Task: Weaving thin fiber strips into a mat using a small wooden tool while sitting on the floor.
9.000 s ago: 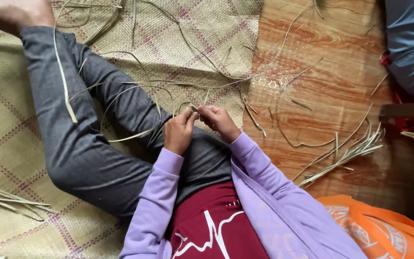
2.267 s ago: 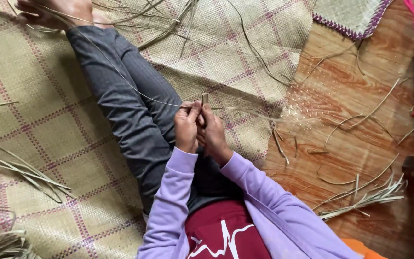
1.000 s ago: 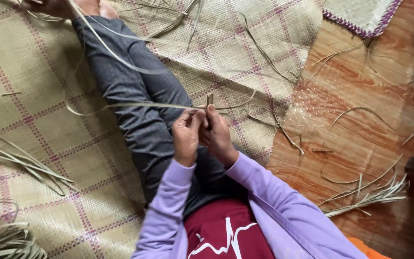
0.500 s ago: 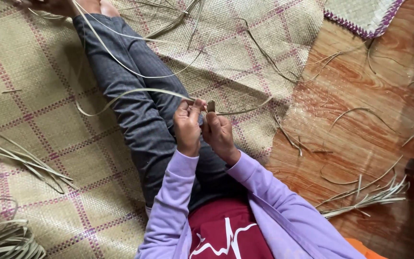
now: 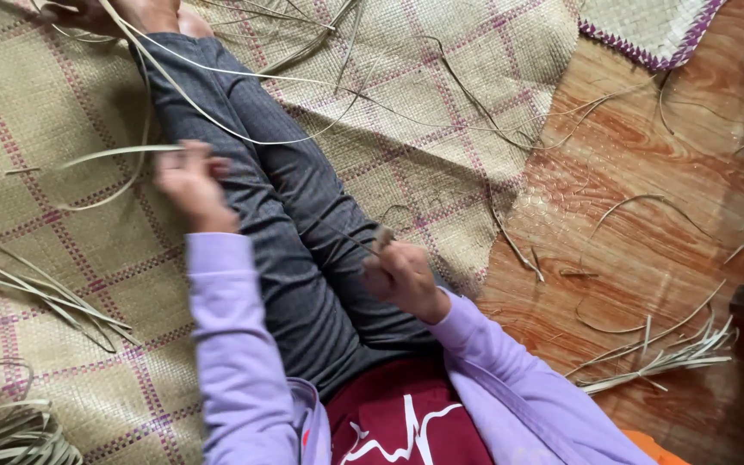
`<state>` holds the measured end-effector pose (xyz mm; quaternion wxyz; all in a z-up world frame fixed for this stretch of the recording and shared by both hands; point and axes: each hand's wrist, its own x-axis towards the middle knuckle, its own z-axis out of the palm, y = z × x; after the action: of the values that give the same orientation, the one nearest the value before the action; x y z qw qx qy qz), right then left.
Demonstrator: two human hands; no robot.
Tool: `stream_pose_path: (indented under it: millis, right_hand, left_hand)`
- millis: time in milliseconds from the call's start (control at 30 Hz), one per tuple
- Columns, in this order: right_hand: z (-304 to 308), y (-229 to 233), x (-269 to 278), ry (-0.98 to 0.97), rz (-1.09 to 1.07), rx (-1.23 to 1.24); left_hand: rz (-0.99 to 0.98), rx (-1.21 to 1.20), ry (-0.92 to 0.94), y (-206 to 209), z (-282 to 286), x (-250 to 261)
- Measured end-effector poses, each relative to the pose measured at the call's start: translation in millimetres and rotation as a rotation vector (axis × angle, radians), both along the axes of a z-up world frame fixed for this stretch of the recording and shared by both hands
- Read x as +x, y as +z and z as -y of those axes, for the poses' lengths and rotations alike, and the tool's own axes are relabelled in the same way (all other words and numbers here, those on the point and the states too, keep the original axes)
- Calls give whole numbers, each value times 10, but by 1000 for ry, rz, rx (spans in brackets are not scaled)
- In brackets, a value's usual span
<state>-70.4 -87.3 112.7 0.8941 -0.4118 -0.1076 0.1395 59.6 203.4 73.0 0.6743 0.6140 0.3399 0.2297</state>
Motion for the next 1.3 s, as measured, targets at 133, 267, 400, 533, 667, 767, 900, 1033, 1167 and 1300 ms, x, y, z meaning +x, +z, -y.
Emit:
stream_pose_path:
  millis: [133, 267, 400, 533, 667, 767, 900, 1033, 1167, 1300]
  right_hand:
    - [174, 178, 62, 76, -155, 343]
    - [106, 204, 342, 113, -496, 244]
    - [-67, 291, 432, 32, -592, 124]
    - [-191, 0, 363, -2, -620, -46]
    - [-278, -114, 313, -8, -592, -165]
    - [-293, -141, 238, 8, -598, -140]
    - [-218, -419, 166, -59, -412, -203]
    - [-148, -198, 166, -68, 72, -469]
    - [-134, -86, 26, 9, 159, -518]
    - [-121, 240, -144, 76, 194, -555]
  left_hand:
    - [-108, -62, 161, 353, -537, -146]
    - [173, -436, -41, 475, -257, -400]
    - [36, 99, -626, 908, 865, -817]
    - [43, -232, -788, 295, 1406, -1120]
    - [93, -242, -434, -19, 1699, -1113]
    - [84, -281, -412, -189, 1639, -1076]
    - [89, -87, -535, 206, 1485, -961]
    - [65, 158, -603, 172, 1275, -662]
    - [-11, 322, -506, -414, 989, -292]
    - [-64, 144, -360, -766, 805, -22]
